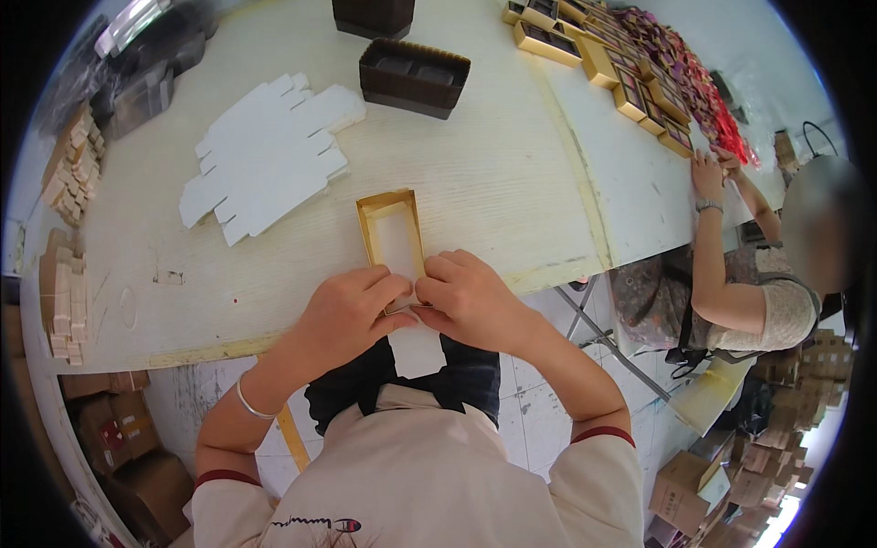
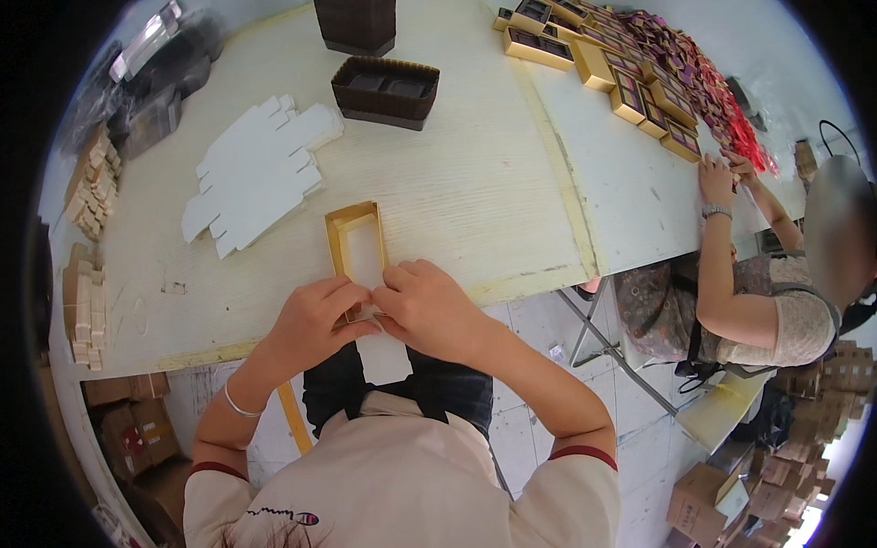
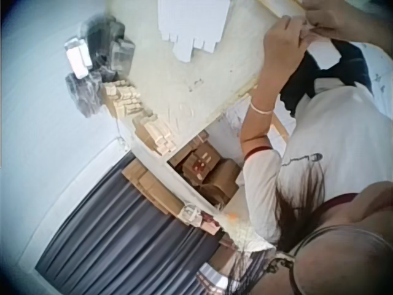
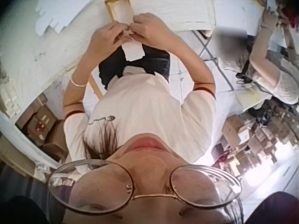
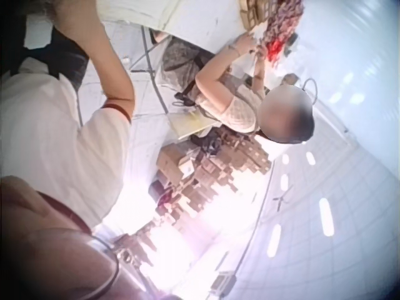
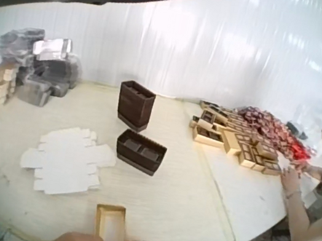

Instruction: The person folds flat cardboard pieces into small rectangular boxes, inserts a white paper liner, places a black plastic insert inside, and closes the lid. The person repeats this process for multiple boxes on a table.

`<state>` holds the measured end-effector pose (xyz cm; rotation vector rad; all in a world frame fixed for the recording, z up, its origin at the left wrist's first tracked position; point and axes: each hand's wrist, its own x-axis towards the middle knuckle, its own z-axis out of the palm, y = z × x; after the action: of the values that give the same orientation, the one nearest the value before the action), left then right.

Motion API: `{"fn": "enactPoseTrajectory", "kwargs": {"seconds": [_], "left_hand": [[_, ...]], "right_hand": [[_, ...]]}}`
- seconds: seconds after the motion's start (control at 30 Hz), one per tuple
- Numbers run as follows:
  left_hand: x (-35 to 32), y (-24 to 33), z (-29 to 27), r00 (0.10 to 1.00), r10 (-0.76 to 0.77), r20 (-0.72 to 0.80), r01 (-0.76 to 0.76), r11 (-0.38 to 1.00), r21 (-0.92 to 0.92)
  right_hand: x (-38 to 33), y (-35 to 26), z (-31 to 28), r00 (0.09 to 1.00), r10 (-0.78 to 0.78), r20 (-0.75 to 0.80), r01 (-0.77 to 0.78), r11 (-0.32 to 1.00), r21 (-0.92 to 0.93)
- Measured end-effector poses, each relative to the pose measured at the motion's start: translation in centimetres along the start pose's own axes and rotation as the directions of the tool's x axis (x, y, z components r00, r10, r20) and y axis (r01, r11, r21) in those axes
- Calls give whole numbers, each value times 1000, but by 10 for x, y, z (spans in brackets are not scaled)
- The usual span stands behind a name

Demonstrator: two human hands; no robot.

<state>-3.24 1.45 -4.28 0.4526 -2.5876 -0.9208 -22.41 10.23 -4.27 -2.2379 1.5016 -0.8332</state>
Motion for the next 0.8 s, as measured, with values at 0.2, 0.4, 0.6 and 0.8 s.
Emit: {"fn": "enactPoseTrajectory", "kwargs": {"seconds": [0.2, 0.4, 0.6, 0.8], "left_hand": [[2, 7, 6, 992, -80, -100, 73, 995, -72], [3, 3, 3, 995, 2, -103, -2, 1000, 4], [7, 6, -1, 997, -2, -81, 4, 1000, 17], [4, 13, 8, 998, -25, -59, 27, 999, 31]], "right_hand": [[-4, -17, 9, 979, 205, -2, -202, 968, 147], [25, 10, -39, 892, 404, -204, -352, 902, 249], [72, 46, -34, 955, 295, 18, -296, 955, 11], [95, 24, -32, 954, 186, 237, -17, 818, -574]]}}
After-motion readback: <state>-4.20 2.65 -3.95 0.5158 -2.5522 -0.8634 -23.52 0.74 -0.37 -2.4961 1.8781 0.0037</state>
